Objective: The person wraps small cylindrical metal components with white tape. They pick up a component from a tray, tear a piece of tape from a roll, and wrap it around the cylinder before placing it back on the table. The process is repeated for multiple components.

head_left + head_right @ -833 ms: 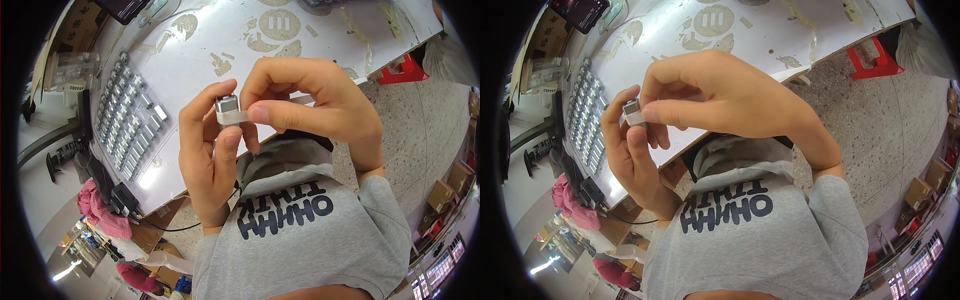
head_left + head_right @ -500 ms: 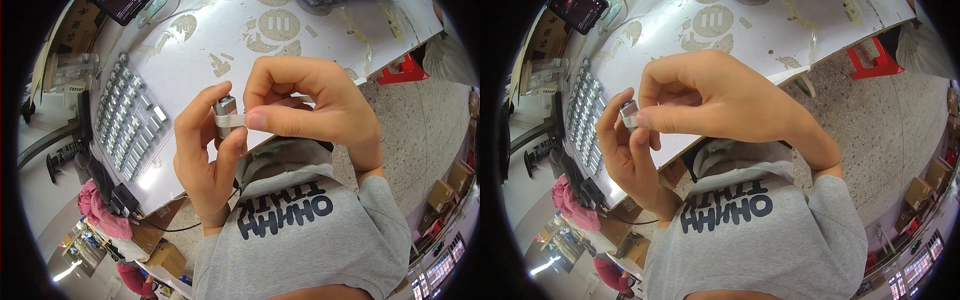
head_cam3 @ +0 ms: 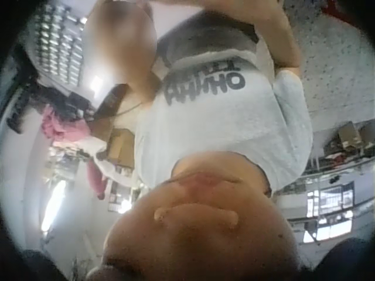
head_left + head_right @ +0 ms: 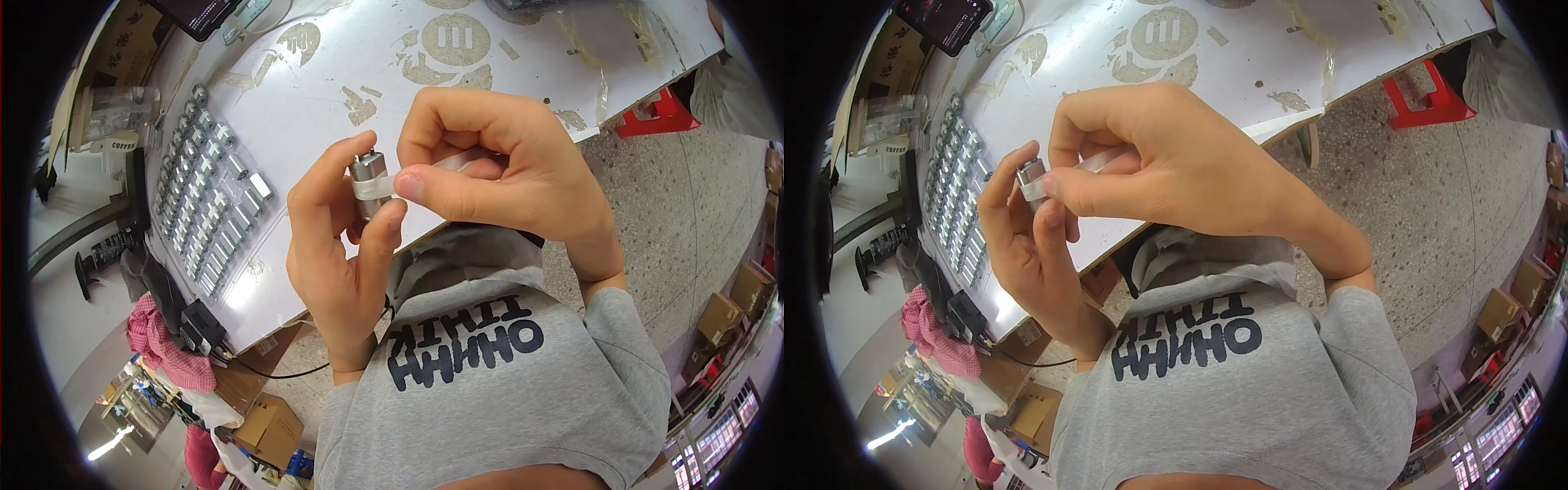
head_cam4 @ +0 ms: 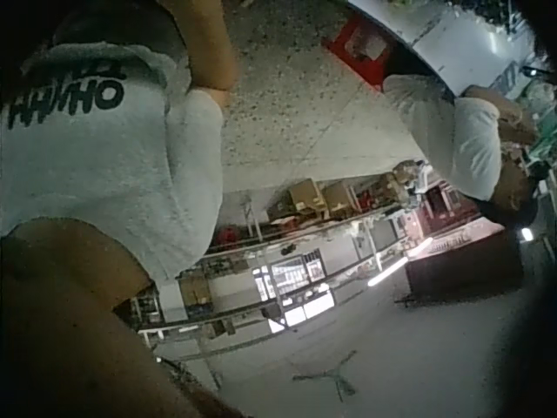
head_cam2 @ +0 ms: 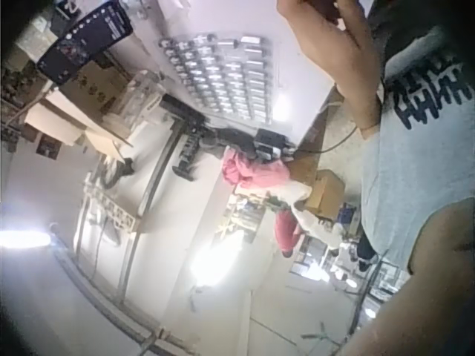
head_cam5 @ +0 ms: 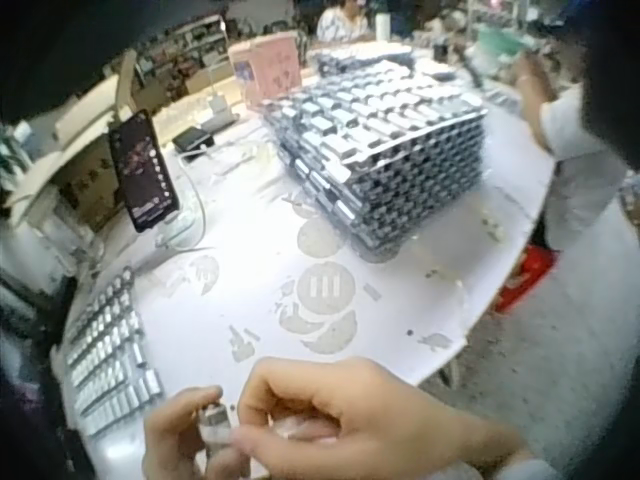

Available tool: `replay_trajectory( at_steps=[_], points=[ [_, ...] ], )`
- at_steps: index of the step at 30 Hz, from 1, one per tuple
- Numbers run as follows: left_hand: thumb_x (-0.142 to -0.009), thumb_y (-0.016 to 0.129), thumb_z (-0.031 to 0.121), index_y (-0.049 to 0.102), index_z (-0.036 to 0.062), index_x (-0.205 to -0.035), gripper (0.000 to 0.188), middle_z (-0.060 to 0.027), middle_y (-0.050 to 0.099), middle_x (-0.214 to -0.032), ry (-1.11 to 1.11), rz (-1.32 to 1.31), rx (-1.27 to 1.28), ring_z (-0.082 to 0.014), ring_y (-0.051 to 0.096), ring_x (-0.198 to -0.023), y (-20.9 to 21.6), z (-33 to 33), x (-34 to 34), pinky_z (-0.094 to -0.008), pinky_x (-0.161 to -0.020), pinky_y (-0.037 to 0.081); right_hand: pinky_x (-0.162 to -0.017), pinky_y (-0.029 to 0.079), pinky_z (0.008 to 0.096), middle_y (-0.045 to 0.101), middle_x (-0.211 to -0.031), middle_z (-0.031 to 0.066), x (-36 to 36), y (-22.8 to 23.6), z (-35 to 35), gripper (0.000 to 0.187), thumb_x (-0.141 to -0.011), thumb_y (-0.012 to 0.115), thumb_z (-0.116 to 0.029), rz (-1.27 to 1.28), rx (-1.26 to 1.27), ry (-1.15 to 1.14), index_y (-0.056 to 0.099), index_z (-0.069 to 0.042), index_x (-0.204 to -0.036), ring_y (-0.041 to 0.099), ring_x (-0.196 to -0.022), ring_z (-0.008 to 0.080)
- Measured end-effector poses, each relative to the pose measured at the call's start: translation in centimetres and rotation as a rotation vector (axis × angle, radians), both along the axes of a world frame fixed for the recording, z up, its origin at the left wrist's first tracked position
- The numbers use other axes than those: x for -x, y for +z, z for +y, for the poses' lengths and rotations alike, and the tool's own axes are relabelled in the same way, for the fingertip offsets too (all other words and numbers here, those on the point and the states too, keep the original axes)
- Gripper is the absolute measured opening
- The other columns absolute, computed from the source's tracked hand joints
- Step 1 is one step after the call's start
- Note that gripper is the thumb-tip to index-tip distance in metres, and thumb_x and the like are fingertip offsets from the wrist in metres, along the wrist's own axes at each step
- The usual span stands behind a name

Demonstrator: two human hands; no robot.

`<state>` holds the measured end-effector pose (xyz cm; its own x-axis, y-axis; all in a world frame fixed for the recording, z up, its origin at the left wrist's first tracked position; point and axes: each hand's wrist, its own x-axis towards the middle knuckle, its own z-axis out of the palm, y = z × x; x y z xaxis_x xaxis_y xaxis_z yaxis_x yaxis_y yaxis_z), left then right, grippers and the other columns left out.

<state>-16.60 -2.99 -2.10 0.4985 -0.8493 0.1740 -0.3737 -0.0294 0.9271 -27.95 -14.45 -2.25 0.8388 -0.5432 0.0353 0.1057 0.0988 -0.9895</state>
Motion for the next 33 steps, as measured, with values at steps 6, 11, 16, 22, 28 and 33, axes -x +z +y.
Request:
replay_trajectory(
  at_steps=[6,11,16,22,28,33],
  points=[
    [-0.076,0.063,0.005,0.049,0.0024,-0.111,0.038,-0.0037,0.054,-0.082,-0.005,-0.090,-0.026,-0.0056,0.050,-0.063,-0.1,0.2,-0.4,-0.0179,-0.054,0.038,-0.045,0.017,0.0151,0.045,-0.059,-0.0076,0.1,0.6,0.0,0.007,-0.077,0.060,-0.006,0.057,-0.043,0.013,0.054,-0.003,-0.078,0.026,-0.049,-0.0029],
    [-0.078,0.059,0.004,0.047,0.0015,-0.113,0.037,-0.0047,0.054,-0.082,-0.023,-0.008,0.067,-0.0063,0.050,-0.062,-0.2,-0.2,0.1,-0.0185,-0.054,0.040,-0.044,0.017,0.0150,0.045,-0.059,-0.0081,-0.1,0.2,0.1,0.007,-0.077,0.060,-0.006,0.015,-0.046,0.006,0.054,-0.003,-0.079,0.026,-0.048,-0.0029],
    [-0.083,0.055,0.007,0.040,-0.0024,-0.117,0.038,-0.0059,0.054,-0.082,-0.042,0.086,0.077,-0.0078,0.050,-0.062,-0.2,-0.4,0.4,-0.0191,-0.056,0.041,-0.043,0.017,0.0136,0.048,-0.059,-0.0074,-0.4,0.7,0.2,0.005,-0.077,0.058,-0.004,0.038,-0.104,0.001,0.054,-0.003,-0.080,0.028,-0.048,-0.0037],
    [-0.087,0.049,0.009,0.034,-0.0066,-0.117,0.037,-0.0095,0.053,-0.091,0.042,0.097,0.198,-0.0118,0.054,-0.075,-1.0,-1.1,1.1,-0.0206,-0.066,0.043,-0.042,0.018,0.0141,0.046,-0.055,-0.0075,-0.6,-0.4,0.7,0.005,-0.077,0.058,-0.003,0.007,0.034,-0.089,0.053,-0.003,-0.080,0.027,-0.046,-0.0043],
    [-0.091,0.042,0.021,0.043,-0.0055,-0.107,0.031,-0.0076,0.052,-0.091,-0.060,0.111,0.067,-0.0083,0.048,-0.082,-0.3,-0.7,0.5,-0.0189,-0.073,0.037,-0.041,0.023,0.0186,0.045,-0.051,-0.0049,-0.6,-0.5,0.6,0.008,-0.074,0.059,-0.007,0.046,0.231,-0.110,0.053,-0.003,-0.078,0.033,-0.044,0.0013],
    [-0.086,0.049,0.010,0.048,-0.0032,-0.098,0.018,-0.0069,0.055,-0.085,-0.126,0.167,0.035,-0.0109,0.054,-0.078,-0.4,-0.9,-0.9,-0.0226,-0.072,0.043,-0.044,0.040,0.0255,0.055,-0.055,0.0052,-0.6,-1.0,0.4,0.015,-0.073,0.062,-0.017,0.065,0.431,-0.148,0.053,-0.005,-0.076,0.054,-0.047,0.0152]
  ],
)
